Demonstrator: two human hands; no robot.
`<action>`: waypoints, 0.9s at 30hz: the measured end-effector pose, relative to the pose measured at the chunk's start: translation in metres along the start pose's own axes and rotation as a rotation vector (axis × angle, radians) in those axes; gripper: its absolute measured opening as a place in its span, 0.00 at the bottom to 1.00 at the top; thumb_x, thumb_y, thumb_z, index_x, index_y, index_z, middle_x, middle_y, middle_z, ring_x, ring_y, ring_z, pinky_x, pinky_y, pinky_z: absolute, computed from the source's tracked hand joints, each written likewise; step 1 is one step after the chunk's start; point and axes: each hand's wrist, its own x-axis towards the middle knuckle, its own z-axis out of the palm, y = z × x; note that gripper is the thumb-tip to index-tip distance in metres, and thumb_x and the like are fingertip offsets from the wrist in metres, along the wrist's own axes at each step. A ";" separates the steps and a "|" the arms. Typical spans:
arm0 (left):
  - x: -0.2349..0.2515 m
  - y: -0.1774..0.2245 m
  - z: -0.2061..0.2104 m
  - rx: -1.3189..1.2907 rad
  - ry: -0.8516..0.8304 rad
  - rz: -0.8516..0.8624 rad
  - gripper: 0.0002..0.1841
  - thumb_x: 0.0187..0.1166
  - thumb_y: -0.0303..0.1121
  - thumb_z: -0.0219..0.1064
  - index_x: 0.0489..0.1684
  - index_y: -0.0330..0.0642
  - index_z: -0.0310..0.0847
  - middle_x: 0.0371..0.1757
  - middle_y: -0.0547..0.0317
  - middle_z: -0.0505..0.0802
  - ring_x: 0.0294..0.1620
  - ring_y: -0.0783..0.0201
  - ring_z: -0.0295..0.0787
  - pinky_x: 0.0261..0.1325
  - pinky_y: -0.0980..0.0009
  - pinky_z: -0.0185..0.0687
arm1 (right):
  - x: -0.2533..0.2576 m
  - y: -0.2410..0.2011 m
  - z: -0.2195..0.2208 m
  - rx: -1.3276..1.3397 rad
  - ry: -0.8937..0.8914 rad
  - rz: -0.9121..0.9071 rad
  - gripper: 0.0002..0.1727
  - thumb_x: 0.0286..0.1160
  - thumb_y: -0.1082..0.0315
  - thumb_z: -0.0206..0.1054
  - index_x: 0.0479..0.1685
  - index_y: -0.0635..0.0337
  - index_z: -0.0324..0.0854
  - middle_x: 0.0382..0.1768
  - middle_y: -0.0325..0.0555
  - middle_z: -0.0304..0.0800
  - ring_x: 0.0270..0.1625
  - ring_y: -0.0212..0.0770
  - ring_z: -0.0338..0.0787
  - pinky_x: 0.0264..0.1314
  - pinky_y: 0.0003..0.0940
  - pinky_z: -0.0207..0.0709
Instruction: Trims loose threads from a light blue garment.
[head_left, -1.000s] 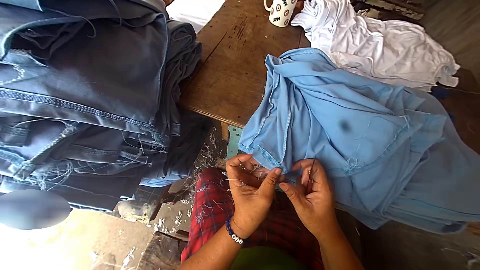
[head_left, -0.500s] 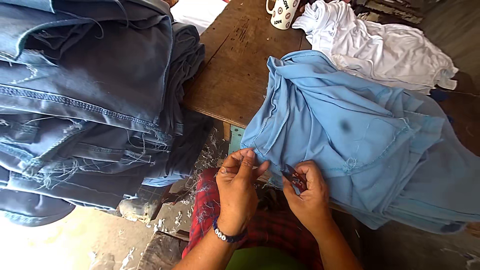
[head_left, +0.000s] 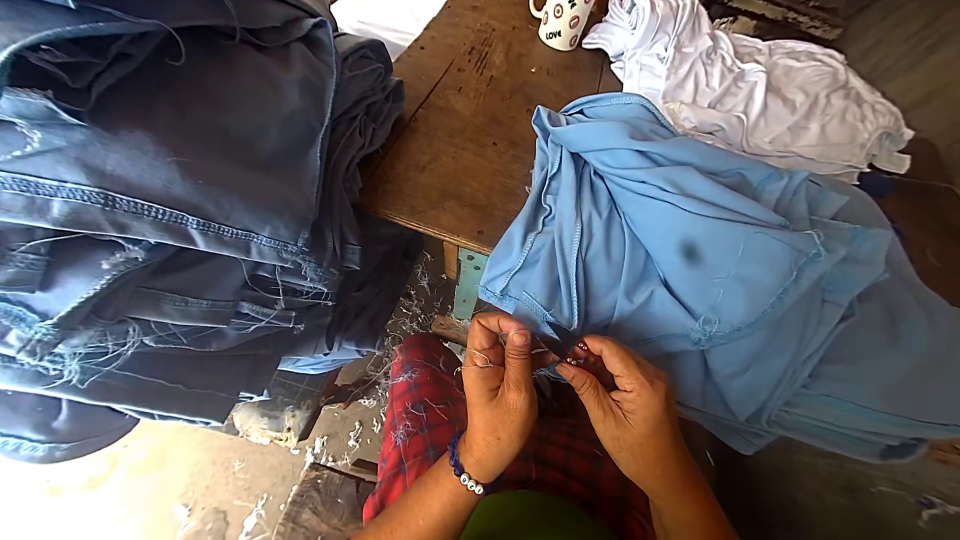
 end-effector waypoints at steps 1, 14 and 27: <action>-0.001 -0.002 -0.001 0.025 -0.013 0.030 0.05 0.91 0.28 0.55 0.47 0.50 0.73 0.42 0.68 0.91 0.41 0.71 0.94 0.47 0.69 0.95 | 0.000 0.000 0.001 -0.009 0.005 0.000 0.17 0.82 0.57 0.68 0.46 0.65 0.89 0.38 0.41 0.92 0.40 0.21 0.87 0.45 0.14 0.79; -0.006 -0.020 -0.010 0.382 -0.098 0.296 0.06 0.91 0.33 0.57 0.43 0.45 0.74 0.38 0.71 0.86 0.40 0.83 0.86 0.49 0.79 0.89 | 0.006 -0.012 0.000 -0.194 0.051 -0.021 0.17 0.84 0.59 0.64 0.44 0.65 0.91 0.37 0.46 0.95 0.40 0.30 0.91 0.43 0.22 0.81; -0.001 -0.014 0.001 0.123 0.086 0.073 0.09 0.79 0.19 0.68 0.52 0.39 0.84 0.40 0.65 0.95 0.37 0.69 0.96 0.43 0.68 0.97 | 0.002 0.000 -0.006 0.143 0.041 0.059 0.14 0.79 0.63 0.68 0.43 0.69 0.87 0.37 0.39 0.85 0.40 0.17 0.82 0.43 0.07 0.75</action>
